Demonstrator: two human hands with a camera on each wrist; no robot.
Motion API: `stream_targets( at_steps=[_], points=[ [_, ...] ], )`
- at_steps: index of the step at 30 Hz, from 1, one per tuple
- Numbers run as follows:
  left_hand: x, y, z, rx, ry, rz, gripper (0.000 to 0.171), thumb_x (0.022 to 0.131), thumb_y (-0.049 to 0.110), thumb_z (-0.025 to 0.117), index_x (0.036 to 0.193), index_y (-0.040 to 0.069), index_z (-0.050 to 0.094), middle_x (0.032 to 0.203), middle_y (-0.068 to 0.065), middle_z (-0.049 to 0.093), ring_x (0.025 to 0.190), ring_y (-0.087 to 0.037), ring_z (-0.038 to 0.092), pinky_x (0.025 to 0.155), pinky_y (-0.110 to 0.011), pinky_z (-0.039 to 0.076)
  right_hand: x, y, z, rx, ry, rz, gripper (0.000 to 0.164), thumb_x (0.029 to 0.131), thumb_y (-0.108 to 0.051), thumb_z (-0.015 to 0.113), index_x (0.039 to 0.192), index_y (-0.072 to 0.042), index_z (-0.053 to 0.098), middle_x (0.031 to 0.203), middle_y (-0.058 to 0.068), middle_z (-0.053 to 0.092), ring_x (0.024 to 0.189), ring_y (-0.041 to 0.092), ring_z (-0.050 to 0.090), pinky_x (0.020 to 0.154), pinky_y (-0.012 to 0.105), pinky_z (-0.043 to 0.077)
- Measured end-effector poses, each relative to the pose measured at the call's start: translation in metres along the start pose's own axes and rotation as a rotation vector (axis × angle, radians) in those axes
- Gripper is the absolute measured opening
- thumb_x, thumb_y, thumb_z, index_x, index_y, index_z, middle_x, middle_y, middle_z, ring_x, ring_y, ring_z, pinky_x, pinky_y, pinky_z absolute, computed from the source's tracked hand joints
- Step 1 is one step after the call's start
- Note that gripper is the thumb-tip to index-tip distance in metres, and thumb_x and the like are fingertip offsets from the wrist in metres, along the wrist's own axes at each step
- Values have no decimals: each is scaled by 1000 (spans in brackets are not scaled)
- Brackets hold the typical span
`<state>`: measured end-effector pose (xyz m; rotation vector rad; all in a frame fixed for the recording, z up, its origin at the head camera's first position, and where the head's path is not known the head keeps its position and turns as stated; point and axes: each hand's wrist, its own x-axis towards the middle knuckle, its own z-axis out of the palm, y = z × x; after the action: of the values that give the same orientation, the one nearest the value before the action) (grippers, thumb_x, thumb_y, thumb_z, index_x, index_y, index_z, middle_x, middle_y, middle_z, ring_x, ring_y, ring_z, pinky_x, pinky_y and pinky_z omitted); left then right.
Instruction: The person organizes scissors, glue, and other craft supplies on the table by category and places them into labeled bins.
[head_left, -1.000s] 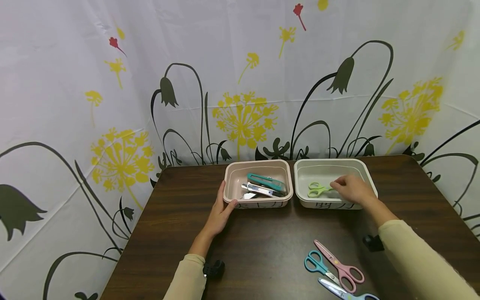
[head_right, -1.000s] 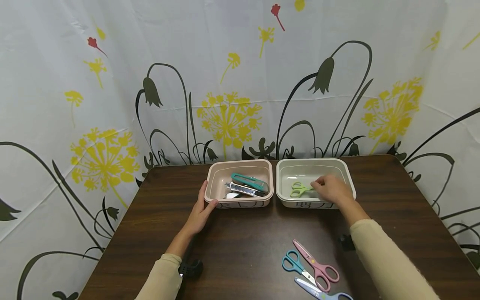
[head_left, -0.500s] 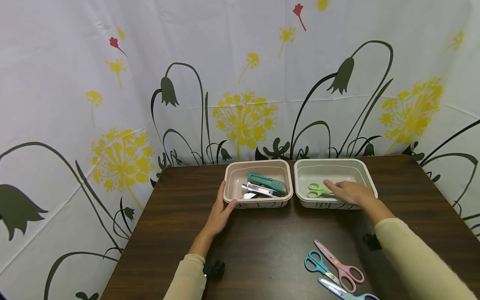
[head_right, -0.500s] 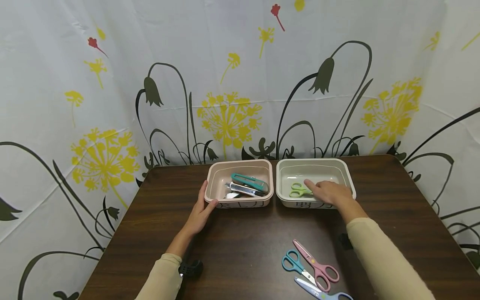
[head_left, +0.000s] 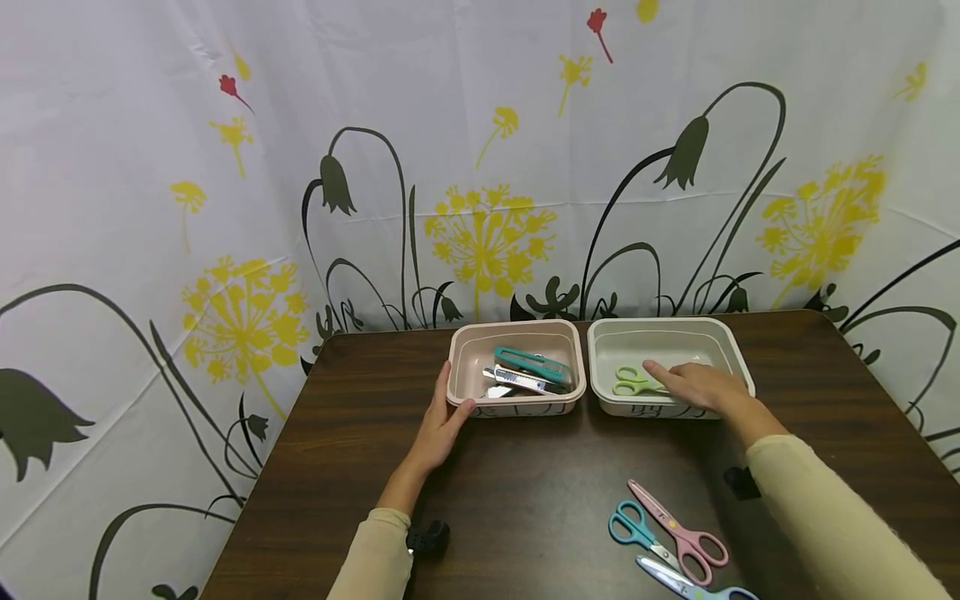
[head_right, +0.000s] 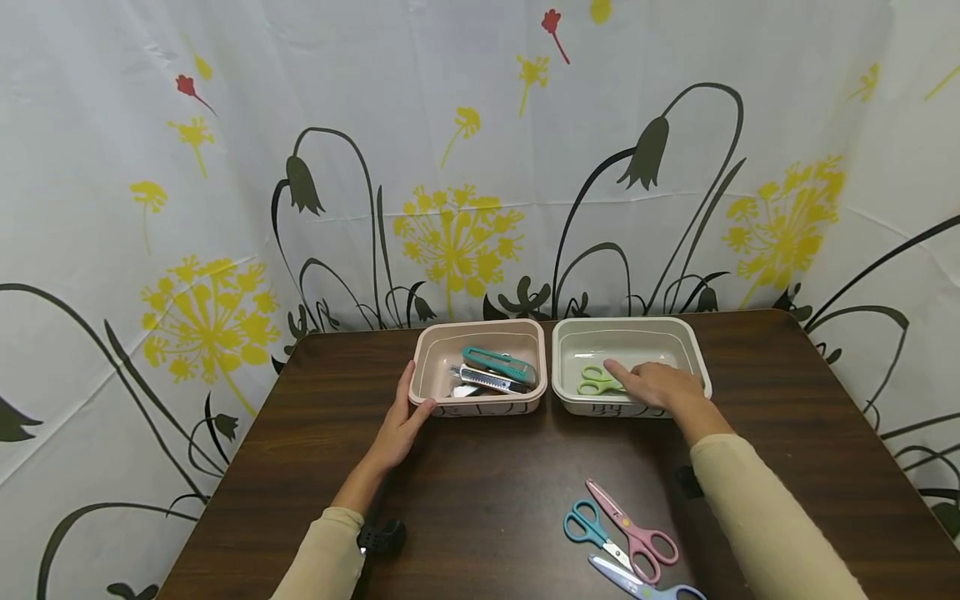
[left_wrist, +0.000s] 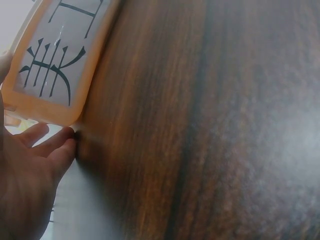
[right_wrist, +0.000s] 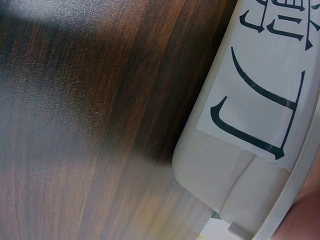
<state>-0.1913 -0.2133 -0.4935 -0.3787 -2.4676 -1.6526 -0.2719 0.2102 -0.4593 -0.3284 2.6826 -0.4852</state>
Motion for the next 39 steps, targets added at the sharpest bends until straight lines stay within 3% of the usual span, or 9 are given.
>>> stream_targets(
  at_steps=[26, 39],
  points=[
    [-2, 2, 0, 27, 10, -5, 74, 99, 10, 57, 155, -3, 10, 151, -36, 24, 130, -53, 36, 106, -61, 27, -2, -3, -1, -5, 35, 25, 94, 98, -68, 13, 136, 9, 50, 136, 33, 49, 120, 53, 48, 89, 64, 39],
    [-2, 4, 0, 36, 12, -13, 74, 99, 12, 57, 156, -1, 11, 152, -35, 24, 131, -53, 36, 107, -59, 26, -18, -26, -10, 47, 287, -88, 76, 100, -63, 29, 130, -1, 62, 126, 22, 62, 111, 45, 57, 79, 59, 46]
  ],
)
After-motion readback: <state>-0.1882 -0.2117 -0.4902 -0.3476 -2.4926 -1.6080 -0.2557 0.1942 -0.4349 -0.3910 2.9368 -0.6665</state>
